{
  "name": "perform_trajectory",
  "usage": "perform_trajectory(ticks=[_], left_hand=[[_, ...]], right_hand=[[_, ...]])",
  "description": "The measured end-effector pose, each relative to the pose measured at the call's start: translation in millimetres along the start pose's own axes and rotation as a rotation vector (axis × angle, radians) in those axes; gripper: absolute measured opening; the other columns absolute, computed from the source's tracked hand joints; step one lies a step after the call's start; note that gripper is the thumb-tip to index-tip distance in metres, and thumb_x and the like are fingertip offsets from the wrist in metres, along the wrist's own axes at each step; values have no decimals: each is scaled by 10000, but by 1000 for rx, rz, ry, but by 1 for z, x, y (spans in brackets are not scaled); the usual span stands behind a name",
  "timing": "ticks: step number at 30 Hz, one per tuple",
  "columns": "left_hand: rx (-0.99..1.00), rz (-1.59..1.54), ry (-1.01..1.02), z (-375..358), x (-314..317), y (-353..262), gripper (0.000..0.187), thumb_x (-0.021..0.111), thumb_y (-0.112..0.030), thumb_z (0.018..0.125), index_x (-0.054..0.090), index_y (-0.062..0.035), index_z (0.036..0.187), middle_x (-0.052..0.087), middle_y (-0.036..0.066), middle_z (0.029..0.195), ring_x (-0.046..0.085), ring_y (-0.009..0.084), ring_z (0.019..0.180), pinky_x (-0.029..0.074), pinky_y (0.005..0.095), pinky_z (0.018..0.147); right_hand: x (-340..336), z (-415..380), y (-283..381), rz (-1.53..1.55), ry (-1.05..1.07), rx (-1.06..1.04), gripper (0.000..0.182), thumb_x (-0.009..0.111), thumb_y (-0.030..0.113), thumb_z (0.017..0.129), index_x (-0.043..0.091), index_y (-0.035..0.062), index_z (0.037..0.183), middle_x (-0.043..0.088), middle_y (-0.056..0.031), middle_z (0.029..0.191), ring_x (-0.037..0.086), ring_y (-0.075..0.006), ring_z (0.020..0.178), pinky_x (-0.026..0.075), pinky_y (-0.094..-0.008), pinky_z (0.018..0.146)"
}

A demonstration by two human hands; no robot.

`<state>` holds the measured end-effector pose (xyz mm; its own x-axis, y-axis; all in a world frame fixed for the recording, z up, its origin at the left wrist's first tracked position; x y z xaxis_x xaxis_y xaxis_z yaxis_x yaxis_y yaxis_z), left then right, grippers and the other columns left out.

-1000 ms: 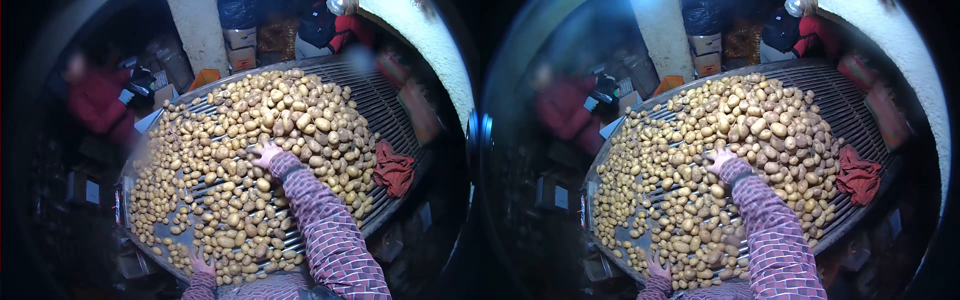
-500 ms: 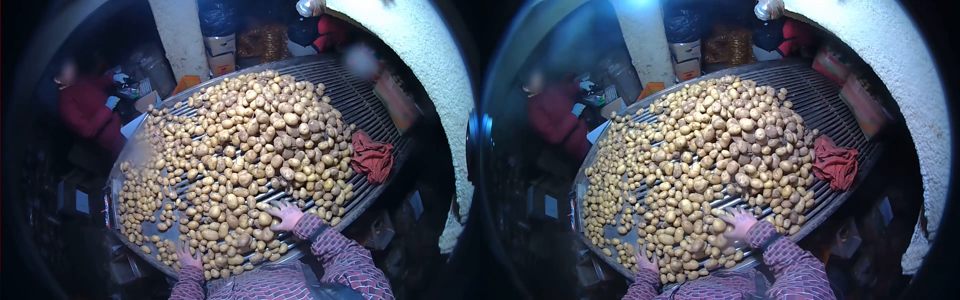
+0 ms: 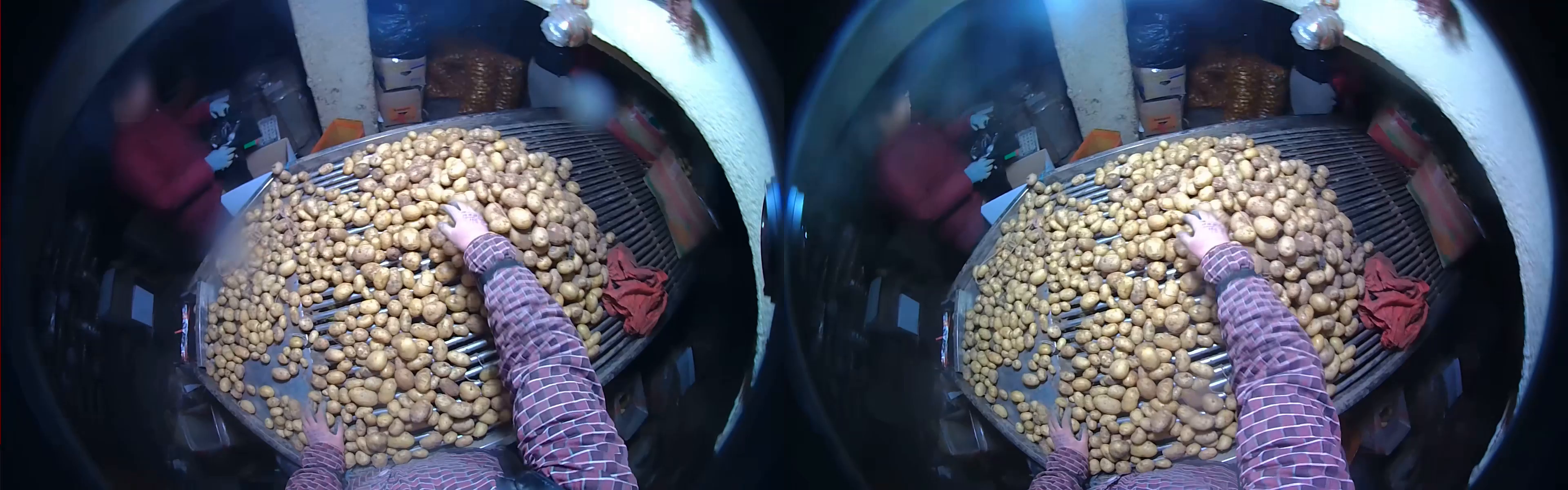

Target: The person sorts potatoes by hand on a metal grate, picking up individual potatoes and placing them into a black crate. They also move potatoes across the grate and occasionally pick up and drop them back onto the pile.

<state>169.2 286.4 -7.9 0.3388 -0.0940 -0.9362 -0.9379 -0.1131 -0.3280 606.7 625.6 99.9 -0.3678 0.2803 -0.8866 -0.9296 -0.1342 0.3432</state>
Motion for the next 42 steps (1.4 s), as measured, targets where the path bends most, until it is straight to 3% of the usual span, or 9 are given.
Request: perform_trajectory(ticks=[3, 8, 13, 22, 25, 29, 33, 39, 42], left_hand=[[-14, -34, 9, 0, 5, 6, 664, 736, -266, 732, 485, -105, 1325, 366, 223, 1396, 326, 438, 1291, 289, 544, 1087], [-1, -31, 20, 0, 5, 6, 689, 746, -263, 725, 477, -119, 1342, 340, 219, 1428, 317, 435, 1305, 284, 543, 1090], [-17, -25, 26, -3, 6, 7, 688, 747, -259, 730, 476, -108, 1345, 327, 208, 1450, 295, 427, 1330, 275, 538, 1101], [24, -47, -40, -4, 6, 4, 649, 738, -229, 742, 489, -91, 1325, 341, 206, 1439, 299, 417, 1333, 273, 525, 1109], [33, -46, -40, -4, 5, 3, 649, 741, -229, 737, 489, -90, 1320, 339, 212, 1435, 297, 417, 1333, 271, 526, 1109], [19, -45, -18, -3, 4, 2, 678, 753, -236, 723, 478, -98, 1327, 334, 218, 1431, 292, 421, 1332, 268, 526, 1111], [-7, -28, 12, -4, 9, 9, 730, 777, -249, 690, 467, -122, 1339, 343, 216, 1413, 290, 427, 1331, 268, 527, 1112], [2, -38, 17, -1, 8, 9, 748, 780, -264, 677, 474, -132, 1346, 351, 212, 1409, 294, 418, 1334, 271, 536, 1101], [-9, -35, 18, 3, 5, 10, 748, 778, -271, 675, 478, -136, 1347, 355, 212, 1403, 298, 419, 1327, 268, 539, 1099]], right_hand=[[37, 11, 14, -474, 312, 32, 439, 563, 427, 857, 617, 139, 1185, 572, -102, 1241, 440, -291, 1267, 201, -522, 1131], [83, -7, 41, -449, 460, 114, 549, 529, 484, 869, 558, 94, 1254, 545, -121, 1305, 453, -291, 1271, 267, -524, 1093], [73, -77, 37, -130, 656, 87, 675, 557, 528, 828, 424, 211, 1410, 579, -167, 1226, 571, -333, 1127, 459, -432, 957], [25, -250, 46, 132, 525, -15, 581, 480, 507, 915, 413, 231, 1421, 539, -120, 1317, 518, -319, 1190, 393, -454, 1021], [-15, -275, 71, -41, 852, -28, 590, 525, 581, 867, 510, 239, 1348, 624, -165, 1177, 580, -335, 1108, 451, -439, 946], [-17, -234, 95, 47, 620, -44, 417, 552, 542, 870, 649, 240, 1141, 686, -143, 798, 680, -307, 747, 540, -430, 694], [28, -125, 116, 44, 185, -205, 262, 580, 351, 876, 611, 157, 1049, 645, -75, 890, 637, -268, 861, 509, -410, 763], [140, -11, 117, -214, 619, 58, 421, 584, 337, 883, 564, 102, 1232, 582, -153, 1215, 553, -296, 1175, 446, -418, 981], [150, -2, 118, -151, 524, 170, 411, 605, 312, 874, 560, 74, 1206, 584, -176, 1219, 583, -312, 1133, 471, -420, 953]])
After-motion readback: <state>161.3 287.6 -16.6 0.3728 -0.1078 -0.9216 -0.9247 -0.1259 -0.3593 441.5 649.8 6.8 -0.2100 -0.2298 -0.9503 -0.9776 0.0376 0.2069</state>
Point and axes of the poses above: each hand's wrist, its own z-axis towards the middle knuckle, its own x-axis out of the palm, y = z × x, the point moved 5 cm from there along z, towards the middle knuckle
